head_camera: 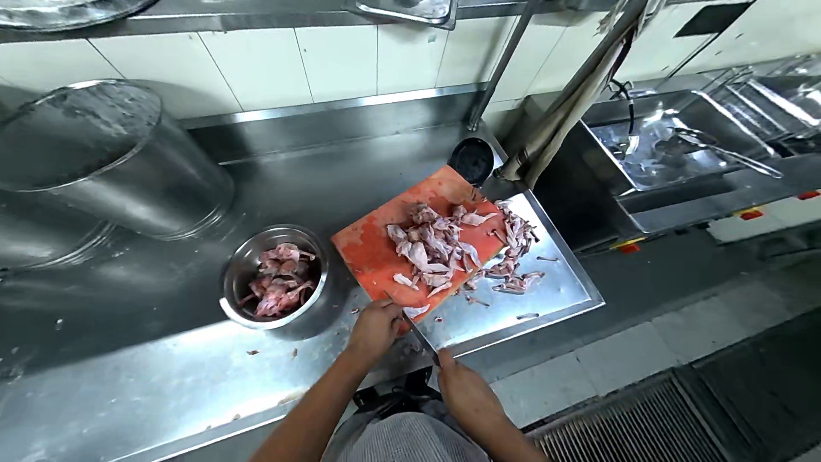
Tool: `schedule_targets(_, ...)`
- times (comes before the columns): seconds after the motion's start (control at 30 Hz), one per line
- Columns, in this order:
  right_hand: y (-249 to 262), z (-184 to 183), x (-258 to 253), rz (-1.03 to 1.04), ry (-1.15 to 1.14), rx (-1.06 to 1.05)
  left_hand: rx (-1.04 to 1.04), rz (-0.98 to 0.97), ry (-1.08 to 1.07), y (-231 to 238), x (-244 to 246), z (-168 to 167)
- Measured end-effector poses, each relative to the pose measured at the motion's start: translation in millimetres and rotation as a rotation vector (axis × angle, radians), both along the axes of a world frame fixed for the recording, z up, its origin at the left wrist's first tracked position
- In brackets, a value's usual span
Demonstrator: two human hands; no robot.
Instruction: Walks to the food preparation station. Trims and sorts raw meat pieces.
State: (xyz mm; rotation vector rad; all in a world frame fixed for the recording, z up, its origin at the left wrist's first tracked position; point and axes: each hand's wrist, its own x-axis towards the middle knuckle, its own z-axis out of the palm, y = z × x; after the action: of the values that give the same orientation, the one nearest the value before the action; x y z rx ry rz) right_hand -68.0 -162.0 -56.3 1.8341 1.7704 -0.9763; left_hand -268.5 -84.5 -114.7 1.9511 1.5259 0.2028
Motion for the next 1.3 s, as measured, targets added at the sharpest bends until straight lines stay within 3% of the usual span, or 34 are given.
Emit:
schedule_targets(0.23,52,-10,-52,0.02,0.019,0.114,-0.033,0.019,0.014,0,0,4)
schedule_targets(0.47,-44,-26,14,-0.112,-0.098,-0.097,0.011,0.07,-0.021,-6,0,-1)
schedule_targets(0.6,-42,-16,20,-0.104,-0.089,-0.123,-0.039,0.172,-0.041,-7,-3,-3)
schedule_targets(0.7,-28,-12,26,-0.103,0.045,-0.043,-0.166,0.459,-0.349,-8,-15,-12)
schedule_targets(0.83,-24,-15,39,-0.23,0.082,0.058,-0.325,0.817,-0.965,-8,-32,-18)
schedule_targets(0.93,-30,-19,48,-0.244,0.071,0.097,-0.379,0.937,-1.132,-9,-38,-7)
schedule_targets(1.0,-31,-21,47,-0.215,0.091,0.131,-0.339,0.884,-0.998,-9,-43,-14)
schedule_targets(1.17,2,-10,17,-0.099,0.082,0.181,-0.213,0.231,-0.193,-13,-46,-23)
schedule_targets(1.3,58,-18,-24,0.015,0.071,0.329,-0.144,0.148,0.025,-18,-34,-25)
